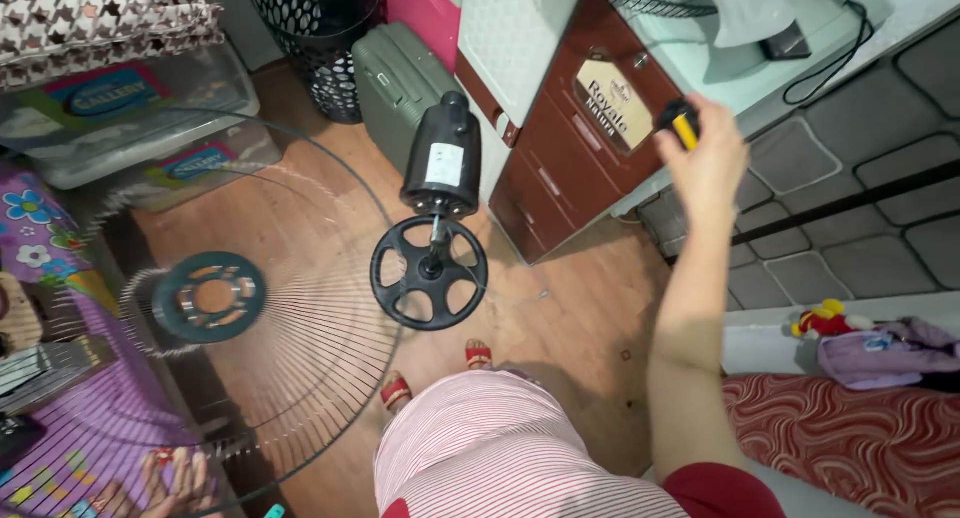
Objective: The person assembles a standing fan by attaching the front grille to the motor housing, then installing a fan blade onto the hub and tightening it with a screwdriver. The assembly is performed on the floor in a cluttered room.
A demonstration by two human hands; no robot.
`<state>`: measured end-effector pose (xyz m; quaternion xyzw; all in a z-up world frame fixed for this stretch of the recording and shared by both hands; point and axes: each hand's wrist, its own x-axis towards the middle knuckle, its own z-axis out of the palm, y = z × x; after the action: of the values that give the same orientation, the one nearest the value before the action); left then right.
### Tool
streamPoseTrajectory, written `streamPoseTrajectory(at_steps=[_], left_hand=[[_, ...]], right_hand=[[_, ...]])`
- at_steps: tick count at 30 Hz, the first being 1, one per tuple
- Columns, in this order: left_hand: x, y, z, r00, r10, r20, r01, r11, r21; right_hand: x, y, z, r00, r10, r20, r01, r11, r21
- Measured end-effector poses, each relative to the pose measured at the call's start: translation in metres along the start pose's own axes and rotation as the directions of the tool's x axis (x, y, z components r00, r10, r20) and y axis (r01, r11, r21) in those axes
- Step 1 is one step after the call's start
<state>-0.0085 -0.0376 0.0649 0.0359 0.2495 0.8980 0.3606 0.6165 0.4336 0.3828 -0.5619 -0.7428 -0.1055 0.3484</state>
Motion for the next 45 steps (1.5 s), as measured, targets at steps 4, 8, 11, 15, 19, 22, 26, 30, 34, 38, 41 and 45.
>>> streamPoseTrajectory(at_steps=[4, 8, 11, 15, 19, 22, 26, 30, 34, 38, 41, 45], left_hand=[[-0.014, -0.013, 0.013, 0.998, 0.051, 0.036, -0.042, 0.979, -0.200], [-0.030, -0.028, 0.020, 0.994, 0.091, 0.057, -0.067, 0.939, -0.337], [-0.042, -0.042, 0.023, 0.991, 0.121, 0.059, -0.086, 0.906, -0.414], [-0.061, -0.058, 0.023, 0.987, 0.153, 0.059, -0.106, 0.870, -0.482], [-0.080, -0.072, 0.020, 0.982, 0.183, 0.053, -0.128, 0.841, -0.526], [-0.091, -0.080, 0.017, 0.978, 0.199, 0.056, -0.136, 0.823, -0.552], [-0.104, -0.088, 0.021, 0.975, 0.212, 0.068, -0.139, 0.818, -0.559], [-0.121, -0.092, 0.054, 0.981, 0.196, -0.002, -0.187, 0.934, -0.305], [-0.132, -0.105, 0.116, 0.940, 0.265, -0.215, -0.247, 0.963, 0.107], [-0.130, -0.116, 0.176, 0.933, 0.247, -0.263, -0.218, 0.967, 0.135], [-0.127, -0.122, 0.203, 0.937, 0.243, -0.250, -0.220, 0.968, 0.117], [-0.120, -0.131, 0.220, 0.938, 0.223, -0.265, -0.204, 0.974, 0.096]], right_hand=[[0.045, 0.103, 0.021, 0.998, -0.005, 0.055, 0.014, 0.986, -0.167], [0.079, 0.163, 0.043, 0.976, 0.038, 0.216, 0.011, 0.976, -0.219], [0.094, 0.180, 0.054, 0.944, 0.061, 0.324, 0.001, 0.982, -0.188], [0.105, 0.186, 0.062, 0.933, 0.026, 0.360, 0.020, 0.992, -0.125], [0.117, 0.201, 0.073, 0.980, -0.109, 0.166, 0.128, 0.986, -0.108], [0.129, 0.228, 0.093, 0.984, -0.119, 0.134, 0.141, 0.976, -0.169], [0.142, 0.265, 0.132, 0.964, -0.047, 0.262, 0.125, 0.949, -0.289], [0.156, 0.281, 0.153, 0.921, -0.345, 0.183, 0.387, 0.871, -0.303], [0.162, 0.281, 0.150, 0.882, -0.443, 0.160, 0.471, 0.828, -0.304], [0.164, 0.268, 0.144, 0.850, -0.511, 0.126, 0.526, 0.833, -0.172], [0.164, 0.262, 0.139, 0.860, -0.499, 0.105, 0.505, 0.862, -0.047], [0.138, 0.262, 0.133, 0.991, -0.072, 0.109, 0.043, 0.968, 0.248]])
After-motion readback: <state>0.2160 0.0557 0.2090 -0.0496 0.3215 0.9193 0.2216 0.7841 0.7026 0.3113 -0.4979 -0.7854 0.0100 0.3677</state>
